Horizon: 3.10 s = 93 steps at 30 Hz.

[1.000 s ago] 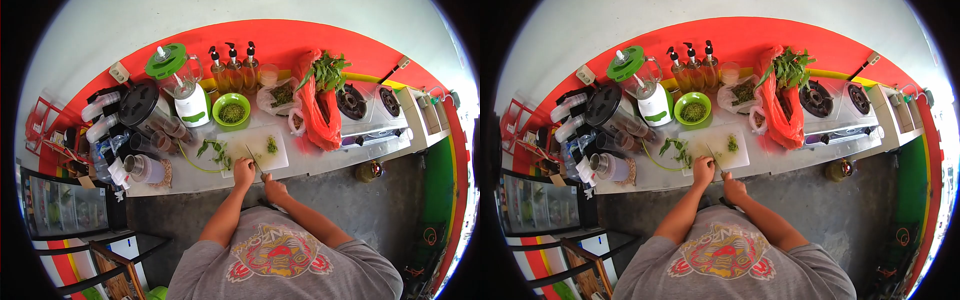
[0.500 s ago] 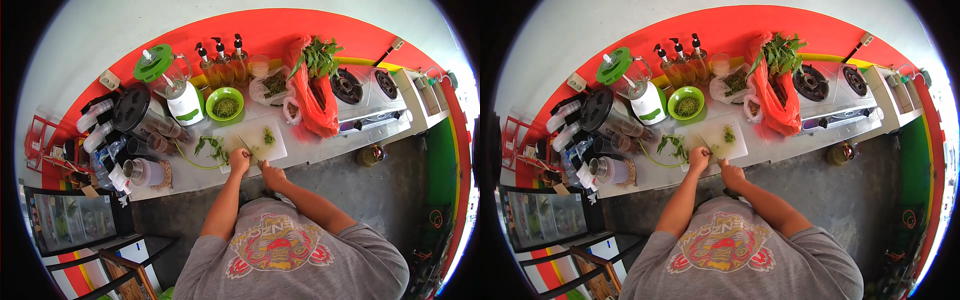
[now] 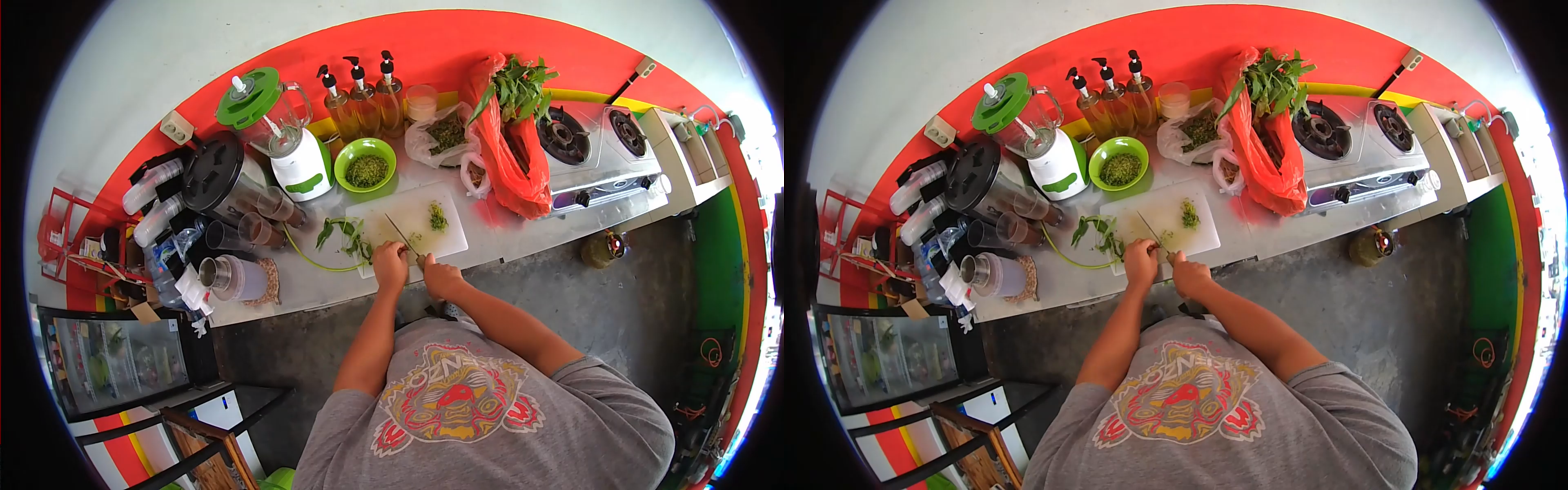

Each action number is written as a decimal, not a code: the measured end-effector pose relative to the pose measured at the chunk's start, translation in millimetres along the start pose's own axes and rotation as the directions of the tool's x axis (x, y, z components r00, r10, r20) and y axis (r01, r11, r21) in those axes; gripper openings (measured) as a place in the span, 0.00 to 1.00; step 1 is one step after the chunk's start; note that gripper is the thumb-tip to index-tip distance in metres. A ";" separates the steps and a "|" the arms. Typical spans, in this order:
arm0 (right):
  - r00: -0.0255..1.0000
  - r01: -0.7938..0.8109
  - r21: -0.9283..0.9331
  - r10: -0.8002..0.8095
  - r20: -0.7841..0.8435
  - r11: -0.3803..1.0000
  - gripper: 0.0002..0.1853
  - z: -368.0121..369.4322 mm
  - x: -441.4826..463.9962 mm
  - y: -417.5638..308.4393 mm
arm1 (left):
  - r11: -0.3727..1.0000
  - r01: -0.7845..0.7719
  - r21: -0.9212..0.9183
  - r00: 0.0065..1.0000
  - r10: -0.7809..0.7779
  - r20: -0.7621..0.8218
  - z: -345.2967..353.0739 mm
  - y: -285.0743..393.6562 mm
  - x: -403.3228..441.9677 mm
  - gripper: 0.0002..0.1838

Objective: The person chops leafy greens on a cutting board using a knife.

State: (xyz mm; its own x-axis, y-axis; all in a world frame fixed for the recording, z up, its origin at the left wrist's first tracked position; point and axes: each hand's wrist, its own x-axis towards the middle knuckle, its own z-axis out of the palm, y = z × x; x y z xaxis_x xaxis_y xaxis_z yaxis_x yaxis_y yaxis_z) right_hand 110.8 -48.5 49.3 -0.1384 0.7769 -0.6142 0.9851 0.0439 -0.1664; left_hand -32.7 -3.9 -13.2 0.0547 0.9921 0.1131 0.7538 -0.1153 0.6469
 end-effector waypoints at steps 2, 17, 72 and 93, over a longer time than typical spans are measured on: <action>1.000 -0.024 0.024 0.024 0.009 0.999 0.31 1.7 -4.4 -0.8 | 0.997 -0.054 0.063 0.997 0.058 -0.050 -1.6 1.3 -7.6 0.05; 0.996 -0.083 0.147 0.087 -0.023 0.986 0.26 30.3 -25.1 -7.1 | 0.991 0.085 0.100 0.996 -0.084 -0.016 -7.2 6.4 -6.4 0.06; 0.992 -0.083 0.267 0.104 -0.068 0.960 0.36 33.7 -10.2 19.7 | 0.987 -0.013 0.162 1.000 0.010 0.016 16.7 35.5 21.8 0.04; 0.991 -0.065 0.250 0.092 -0.095 0.966 0.32 14.1 -6.3 19.2 | 0.990 0.143 -0.005 0.986 -0.142 0.091 21.5 26.1 30.4 0.03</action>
State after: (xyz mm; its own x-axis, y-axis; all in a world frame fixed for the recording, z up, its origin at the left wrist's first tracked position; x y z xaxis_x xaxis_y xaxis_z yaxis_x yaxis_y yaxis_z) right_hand 129.1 -61.4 39.1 -0.0369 0.8341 -0.5504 0.9351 -0.1654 -0.3134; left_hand 2.7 24.3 -9.1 0.0067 0.9988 -0.0490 0.7508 0.0274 0.6600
